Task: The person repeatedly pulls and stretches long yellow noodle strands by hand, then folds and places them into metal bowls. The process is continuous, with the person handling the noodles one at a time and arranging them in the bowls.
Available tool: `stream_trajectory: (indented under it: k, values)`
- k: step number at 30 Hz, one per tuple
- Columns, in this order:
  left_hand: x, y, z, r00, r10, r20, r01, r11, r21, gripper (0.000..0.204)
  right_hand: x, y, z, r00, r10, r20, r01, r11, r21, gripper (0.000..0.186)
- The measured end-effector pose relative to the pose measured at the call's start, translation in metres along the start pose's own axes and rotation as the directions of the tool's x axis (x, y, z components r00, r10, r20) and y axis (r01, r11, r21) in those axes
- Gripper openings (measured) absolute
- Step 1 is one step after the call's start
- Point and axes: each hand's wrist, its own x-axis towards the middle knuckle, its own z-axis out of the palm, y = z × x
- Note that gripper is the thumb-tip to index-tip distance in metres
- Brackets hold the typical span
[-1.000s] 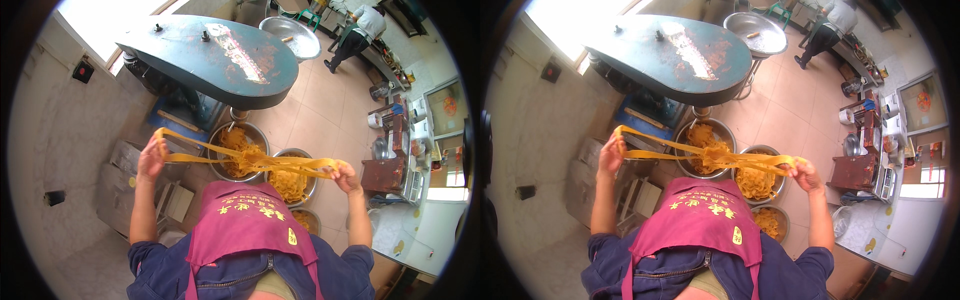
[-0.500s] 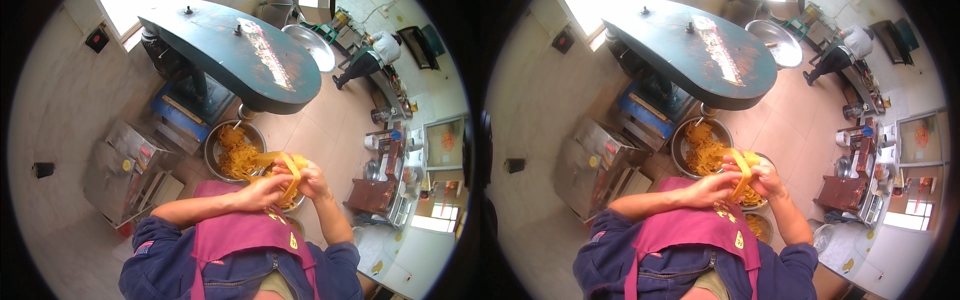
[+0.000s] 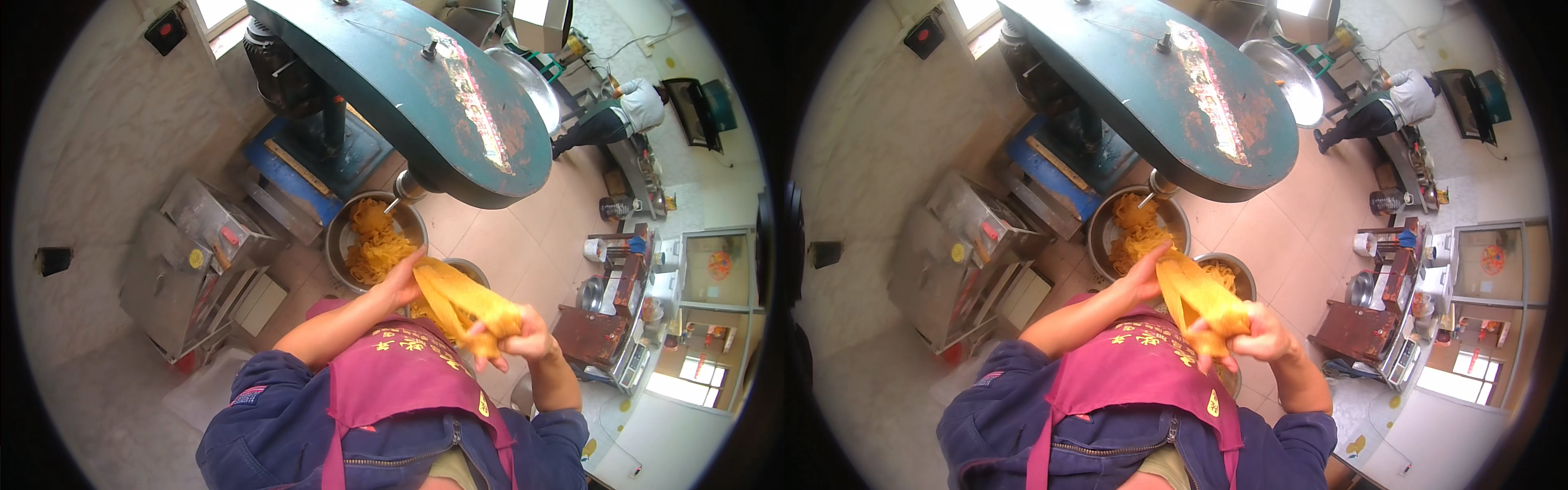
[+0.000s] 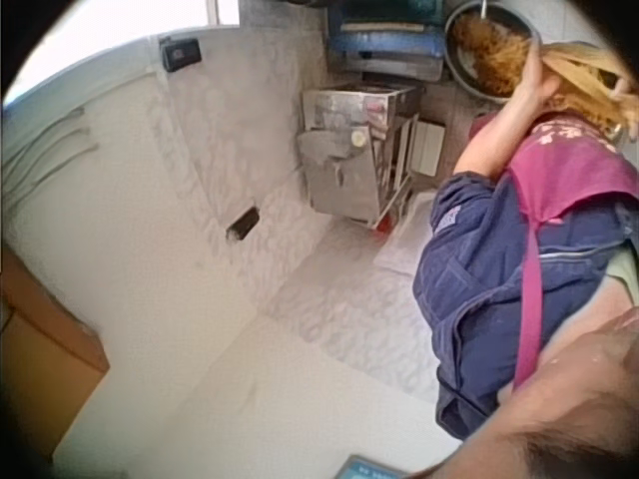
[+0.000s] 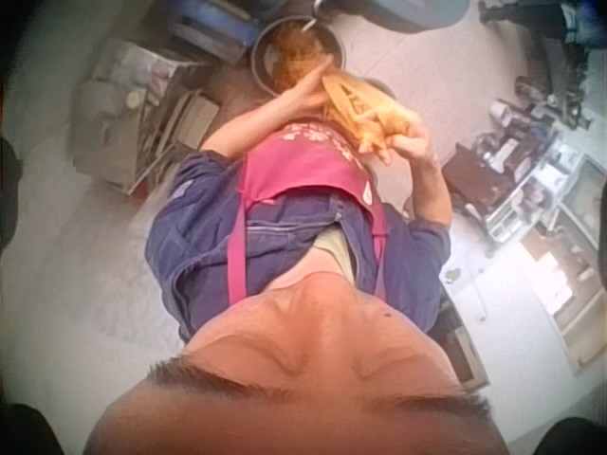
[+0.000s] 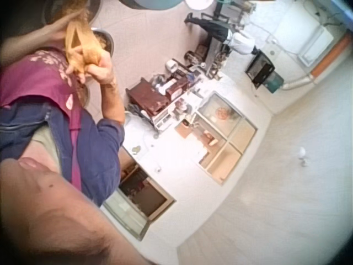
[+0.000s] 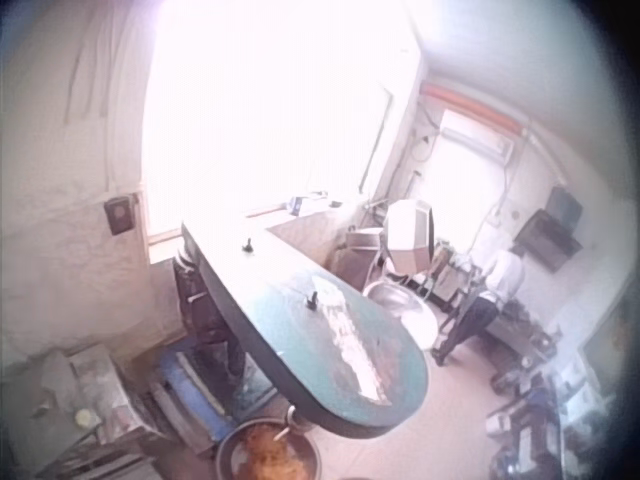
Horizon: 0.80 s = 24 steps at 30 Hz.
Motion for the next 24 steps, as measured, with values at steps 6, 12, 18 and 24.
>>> stream_trajectory:
  k: [6, 12, 18, 24]
  values:
    - [0.023, 0.025, -0.015, 0.951, 0.118, -0.287, -0.134, 0.99, -0.036, 0.027, -0.008, -0.04, 0.006, 0.992, -0.105, 0.072, 0.126, 0.9, -0.417, 0.051]
    - [0.0, 0.054, 0.0, 0.992, 0.104, -0.067, -0.111, 0.989, -0.096, 0.024, -0.014, -0.037, -0.021, 0.984, -0.177, -0.011, 0.092, 0.564, -0.821, 0.047]
    - [-0.057, 0.063, 0.046, 0.986, 0.072, 0.15, -0.069, 0.997, -0.028, 0.014, 0.023, -0.012, -0.05, 0.922, -0.388, -0.022, 0.047, 0.168, -0.985, 0.041]
    - [-0.091, 0.053, 0.093, 0.952, 0.008, 0.307, -0.108, 0.945, 0.31, 0.021, 0.063, 0.071, -0.114, 0.907, -0.351, -0.232, -0.122, 0.307, -0.944, 0.046]
